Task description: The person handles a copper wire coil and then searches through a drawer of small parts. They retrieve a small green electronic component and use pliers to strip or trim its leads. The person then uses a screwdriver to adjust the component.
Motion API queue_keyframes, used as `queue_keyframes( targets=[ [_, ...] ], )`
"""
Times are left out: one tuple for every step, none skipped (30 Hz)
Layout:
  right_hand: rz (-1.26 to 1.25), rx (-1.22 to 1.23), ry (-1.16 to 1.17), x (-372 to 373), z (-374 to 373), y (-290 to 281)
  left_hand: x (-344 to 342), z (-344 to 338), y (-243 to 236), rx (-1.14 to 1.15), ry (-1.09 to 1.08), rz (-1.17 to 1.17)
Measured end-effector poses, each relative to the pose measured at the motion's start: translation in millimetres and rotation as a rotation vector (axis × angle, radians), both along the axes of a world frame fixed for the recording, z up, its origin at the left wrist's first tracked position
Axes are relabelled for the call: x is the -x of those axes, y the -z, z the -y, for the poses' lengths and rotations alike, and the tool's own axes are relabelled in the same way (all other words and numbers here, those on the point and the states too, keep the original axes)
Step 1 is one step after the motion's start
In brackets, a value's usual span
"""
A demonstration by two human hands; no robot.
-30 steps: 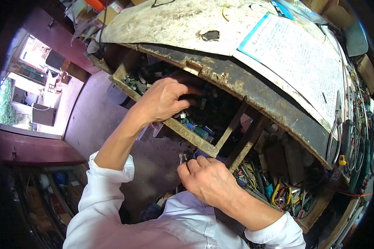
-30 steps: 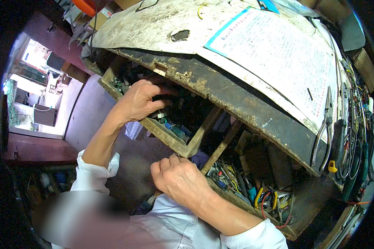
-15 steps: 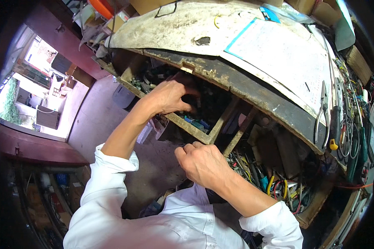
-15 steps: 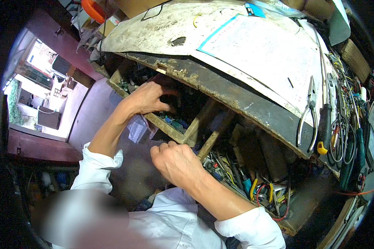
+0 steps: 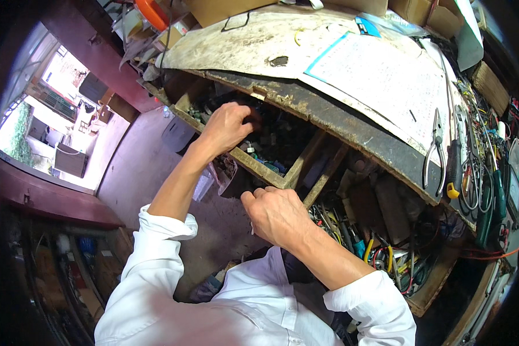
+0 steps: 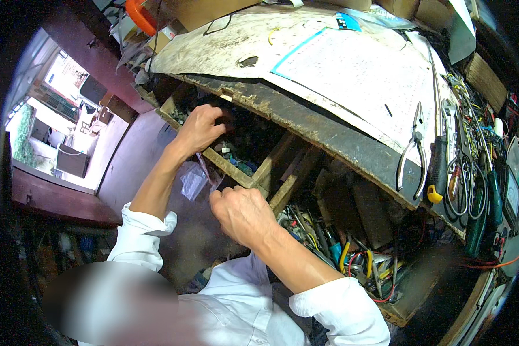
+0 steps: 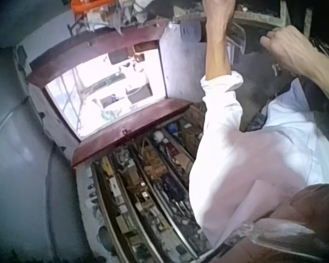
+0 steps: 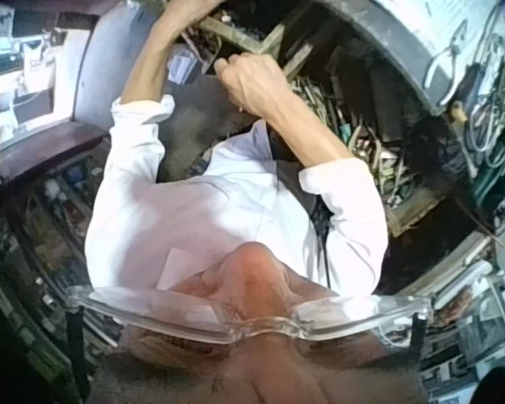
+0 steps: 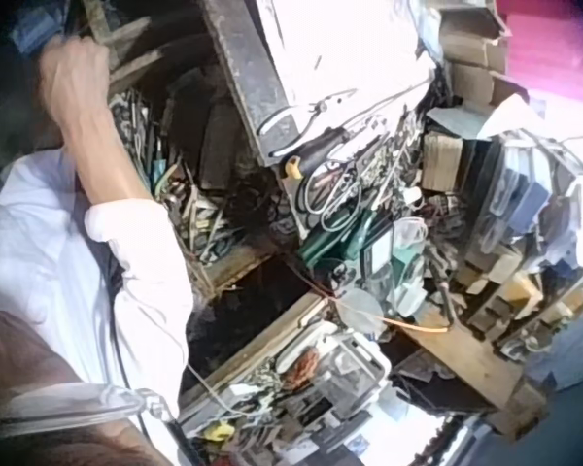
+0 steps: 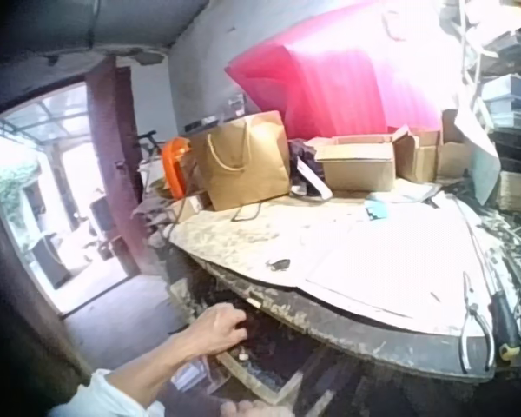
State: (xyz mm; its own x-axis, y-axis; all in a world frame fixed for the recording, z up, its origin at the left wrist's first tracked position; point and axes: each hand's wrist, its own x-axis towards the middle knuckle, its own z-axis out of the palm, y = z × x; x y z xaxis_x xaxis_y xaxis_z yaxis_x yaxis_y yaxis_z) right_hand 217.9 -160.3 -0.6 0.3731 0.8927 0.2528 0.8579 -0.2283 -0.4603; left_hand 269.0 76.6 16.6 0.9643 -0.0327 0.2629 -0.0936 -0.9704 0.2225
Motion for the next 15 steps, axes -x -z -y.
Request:
queue_keyframes(
  targets=[
    [0.0, -0.003, -0.004, 0, 0, 0, -3, 3, 1, -0.024, 0.021, 0.031],
    [0.001, -0.002, -0.005, -2, 1, 1, -8, 14, -3, 0.024, 0.009, -0.06],
    [0.001, -0.004, -0.004, -3, 2, 1, -13, 28, -12, 0.069, -0.002, -0.152],
    [-0.002, -0.003, 0.002, -3, 3, 1, -18, 37, -18, 0.114, -0.012, -0.245],
    [-0.001, -0.01, -0.018, 0, 0, -1, -28, 15, 13, 0.04, -0.044, -0.293],
    [-0.005, -0.012, -0.012, -1, 1, -1, -25, 35, -4, 0.116, -0.024, -0.337],
    [-0.007, -0.011, -0.01, -2, 2, -1, -30, 35, 13, 0.103, 0.109, -0.222],
    [-0.007, -0.012, -0.017, -1, 1, -3, -32, 31, 28, 0.088, 0.233, -0.104],
    [-0.008, -0.009, -0.016, -1, 2, -4, -39, 35, 30, 0.077, 0.209, -0.296],
    [-0.003, -0.001, -0.014, -1, 2, -4, -41, 32, 47, 0.014, 0.197, -0.345],
    [-0.002, 0.009, -0.002, -3, 2, -1, -42, 39, 40, -0.03, 0.153, -0.486],
    [0.001, 0.015, 0.006, -4, 3, -1, -39, 47, 23, -0.079, 0.102, -0.624],
    [0.001, 0.013, 0.014, -5, 4, -1, -34, 55, 6, -0.116, 0.114, -0.655],
    [0.003, 0.012, 0.015, -4, 4, -2, -27, 61, -10, -0.15, 0.118, -0.685],
    [0.004, 0.011, 0.015, -4, 4, -3, -22, 63, -18, -0.184, 0.122, -0.715]
  ],
)
